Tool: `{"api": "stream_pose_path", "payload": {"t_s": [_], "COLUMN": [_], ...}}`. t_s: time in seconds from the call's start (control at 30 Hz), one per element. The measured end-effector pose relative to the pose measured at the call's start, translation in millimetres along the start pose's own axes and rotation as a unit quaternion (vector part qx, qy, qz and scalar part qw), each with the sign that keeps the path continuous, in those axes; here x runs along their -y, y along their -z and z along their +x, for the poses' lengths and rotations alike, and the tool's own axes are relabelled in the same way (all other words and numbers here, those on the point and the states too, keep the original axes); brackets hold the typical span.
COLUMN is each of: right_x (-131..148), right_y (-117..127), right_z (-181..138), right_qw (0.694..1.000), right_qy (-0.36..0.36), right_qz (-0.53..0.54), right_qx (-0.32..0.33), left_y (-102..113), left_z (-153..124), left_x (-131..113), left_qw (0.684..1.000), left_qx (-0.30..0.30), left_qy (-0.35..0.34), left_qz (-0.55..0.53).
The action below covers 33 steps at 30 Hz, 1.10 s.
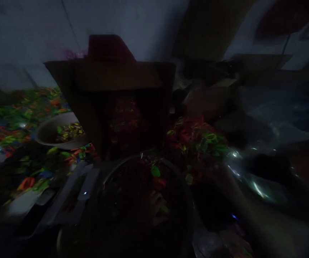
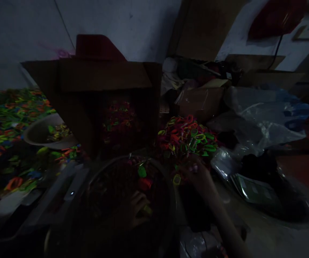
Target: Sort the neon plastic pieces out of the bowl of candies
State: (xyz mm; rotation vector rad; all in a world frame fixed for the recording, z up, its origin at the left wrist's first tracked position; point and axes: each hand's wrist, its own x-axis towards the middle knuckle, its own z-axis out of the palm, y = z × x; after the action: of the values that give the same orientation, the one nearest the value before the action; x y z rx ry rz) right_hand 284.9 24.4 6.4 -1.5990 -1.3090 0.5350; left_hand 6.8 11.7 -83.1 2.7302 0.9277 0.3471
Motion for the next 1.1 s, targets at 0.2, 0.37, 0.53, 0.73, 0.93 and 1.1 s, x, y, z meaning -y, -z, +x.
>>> {"api": "stream_pose_path", "payload": {"t_s": [0.2, 0.37, 0.53, 0.73, 0.93, 1.1], "right_x": [-9, -9, -15, -7, -1, 9], "right_y": [-44, -63, -78, -85, -91, -90], "right_z": [-39, -63, -69, -72, -80, -87], "right_qw": [0.976, 0.969, 0.95, 0.931, 0.917, 0.93], "right_qy": [0.009, 0.019, 0.059, 0.108, 0.152, 0.094], "right_qz": [0.032, 0.037, 0.016, -0.066, -0.159, -0.166], "right_qx": [0.214, 0.242, 0.306, 0.343, 0.332, 0.315], "left_y": [0, 30, 57, 57, 57, 53], "left_z": [8, -1, -7, -8, -11, -18], "left_x": [-4, -7, -13, -15, -18, -19], "left_qw": [0.999, 0.998, 0.995, 0.991, 0.984, 0.977], "left_qx": [0.024, -0.041, -0.085, -0.117, -0.135, -0.155], "left_qy": [-0.024, 0.044, 0.054, 0.03, 0.015, 0.0], "left_qz": [0.03, -0.004, -0.011, 0.053, 0.113, 0.145]}}
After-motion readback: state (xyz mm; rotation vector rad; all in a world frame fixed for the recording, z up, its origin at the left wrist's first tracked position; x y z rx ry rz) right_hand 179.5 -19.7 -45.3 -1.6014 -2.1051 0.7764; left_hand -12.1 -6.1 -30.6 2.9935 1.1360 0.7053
